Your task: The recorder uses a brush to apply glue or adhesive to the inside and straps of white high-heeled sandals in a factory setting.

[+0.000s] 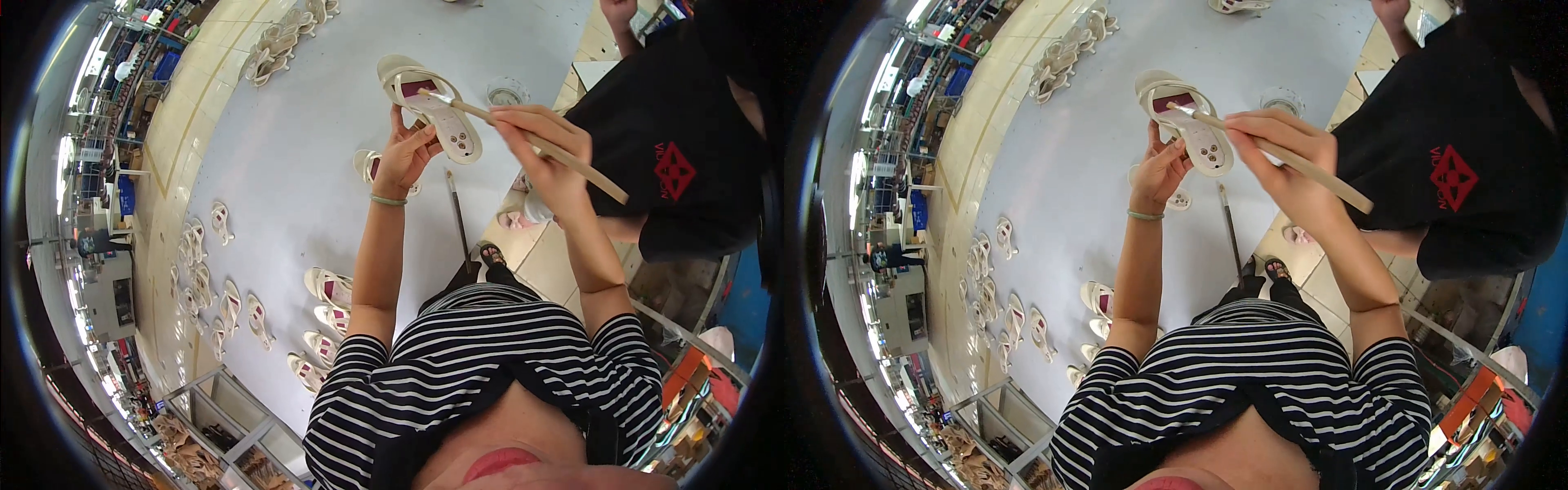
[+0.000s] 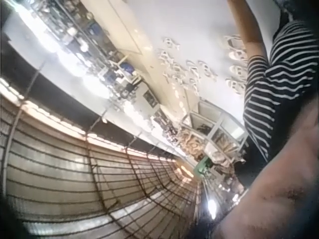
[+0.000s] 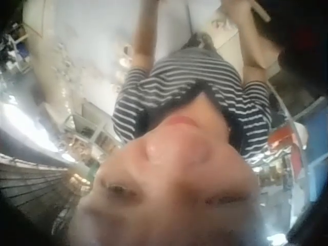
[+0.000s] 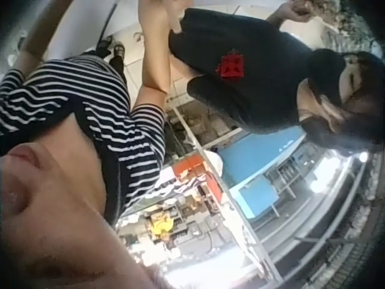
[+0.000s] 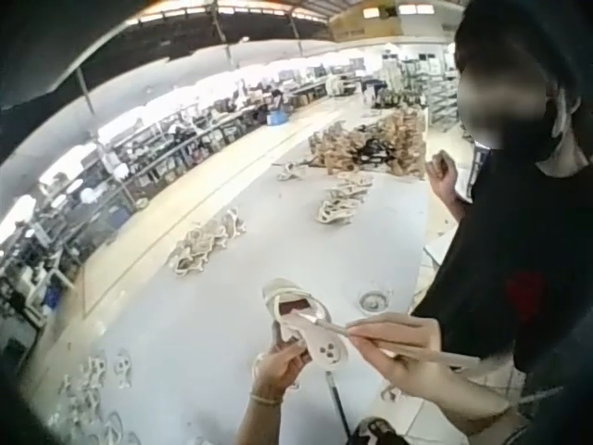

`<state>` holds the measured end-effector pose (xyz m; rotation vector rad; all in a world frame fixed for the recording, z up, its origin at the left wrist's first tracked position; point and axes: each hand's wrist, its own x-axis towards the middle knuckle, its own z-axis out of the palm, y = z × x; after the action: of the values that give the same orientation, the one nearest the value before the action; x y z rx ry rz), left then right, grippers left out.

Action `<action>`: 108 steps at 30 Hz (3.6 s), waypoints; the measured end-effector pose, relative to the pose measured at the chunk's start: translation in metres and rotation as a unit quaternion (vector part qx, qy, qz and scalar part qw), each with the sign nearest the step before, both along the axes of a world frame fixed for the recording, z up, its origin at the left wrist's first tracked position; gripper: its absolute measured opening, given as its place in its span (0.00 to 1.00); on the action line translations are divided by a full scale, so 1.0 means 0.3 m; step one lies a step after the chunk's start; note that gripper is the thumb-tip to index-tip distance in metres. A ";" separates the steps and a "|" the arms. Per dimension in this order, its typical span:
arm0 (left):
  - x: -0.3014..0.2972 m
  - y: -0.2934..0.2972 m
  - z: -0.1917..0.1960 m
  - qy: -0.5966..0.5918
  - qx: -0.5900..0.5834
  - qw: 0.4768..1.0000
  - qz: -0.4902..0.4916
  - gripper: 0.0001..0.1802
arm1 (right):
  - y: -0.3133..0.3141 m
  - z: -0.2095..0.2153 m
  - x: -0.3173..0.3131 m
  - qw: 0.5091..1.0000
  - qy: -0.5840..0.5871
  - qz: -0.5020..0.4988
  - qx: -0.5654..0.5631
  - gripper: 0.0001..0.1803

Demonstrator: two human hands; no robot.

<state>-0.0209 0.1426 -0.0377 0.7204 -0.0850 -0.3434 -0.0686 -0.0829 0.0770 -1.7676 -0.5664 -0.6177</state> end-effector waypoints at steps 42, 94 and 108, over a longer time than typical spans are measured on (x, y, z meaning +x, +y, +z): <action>-0.051 -0.047 0.054 -0.009 -0.006 1.000 -0.004 0.48 | 0.136 -0.081 0.113 0.999 0.027 0.002 0.018 0.06; -0.063 -0.032 0.046 -0.012 0.003 1.000 0.011 0.46 | 0.102 -0.111 0.104 0.997 0.002 -0.082 0.001 0.04; -0.061 -0.022 0.040 -0.013 0.011 1.000 0.015 0.48 | 0.127 -0.122 0.092 0.995 -0.029 -0.092 -0.026 0.05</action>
<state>-0.0393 0.1361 -0.0257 0.7471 -0.0950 -0.3077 -0.0410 -0.0447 0.0404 -1.8685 -0.4660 -0.7894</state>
